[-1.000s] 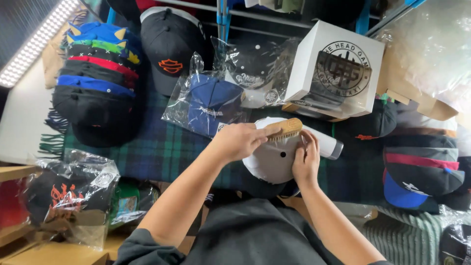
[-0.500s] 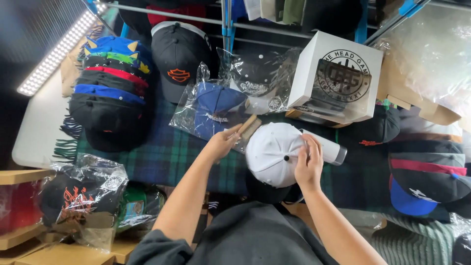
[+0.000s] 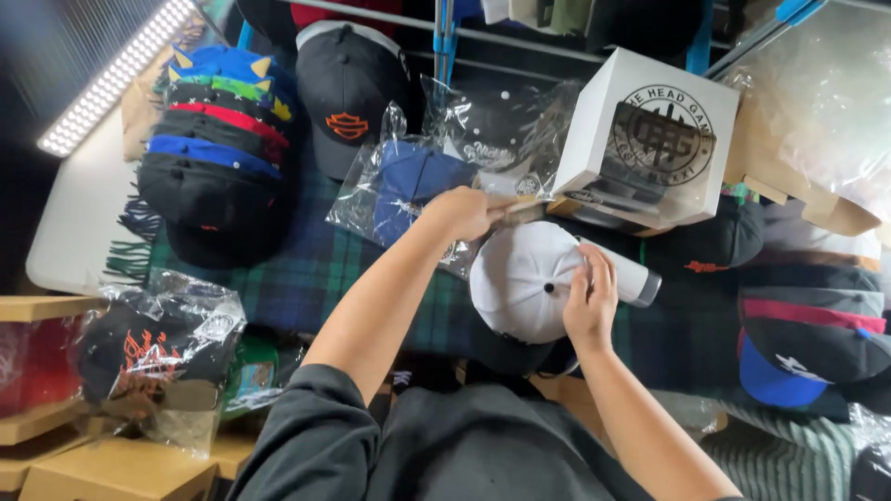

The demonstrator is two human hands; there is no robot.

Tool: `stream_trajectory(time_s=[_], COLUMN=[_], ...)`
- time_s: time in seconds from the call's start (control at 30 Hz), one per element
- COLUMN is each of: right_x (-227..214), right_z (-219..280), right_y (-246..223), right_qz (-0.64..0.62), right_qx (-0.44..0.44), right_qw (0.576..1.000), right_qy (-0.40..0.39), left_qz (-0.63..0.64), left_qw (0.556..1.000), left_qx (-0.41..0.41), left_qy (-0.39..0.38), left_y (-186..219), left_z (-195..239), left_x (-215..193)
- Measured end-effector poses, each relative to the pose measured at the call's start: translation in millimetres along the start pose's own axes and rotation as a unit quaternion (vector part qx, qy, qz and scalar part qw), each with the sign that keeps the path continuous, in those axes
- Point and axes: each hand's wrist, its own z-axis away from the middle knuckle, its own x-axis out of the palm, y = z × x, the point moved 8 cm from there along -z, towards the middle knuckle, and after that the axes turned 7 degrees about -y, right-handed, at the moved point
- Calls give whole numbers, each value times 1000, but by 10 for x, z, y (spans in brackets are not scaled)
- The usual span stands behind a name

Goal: The person cleans a white baseball cap by brushing it with a wooden brush and drying it with a hairdryer. They repeatedly brush the cap's surface and blow hot air onto it, then place the cap inside a brown cap-forming device.

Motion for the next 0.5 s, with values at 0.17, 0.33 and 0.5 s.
stream_trajectory(time_s=[0.17, 0.33, 0.5], right_x=[-50, -50, -30], right_z=[-108, -60, -77], right_y=[-163, -9, 1], right_qz=[-15, -71, -47], right_qx=[31, 27, 4], right_qw=[999, 997, 999], right_qy=[-13, 14, 14], left_qz=[-85, -301, -164], left_qw=[994, 890, 899], left_qx=[53, 229, 217], left_qy=[47, 255, 343], left_y=[846, 911, 492], left_z=[926, 1472, 1426], left_x=[-383, 262, 50])
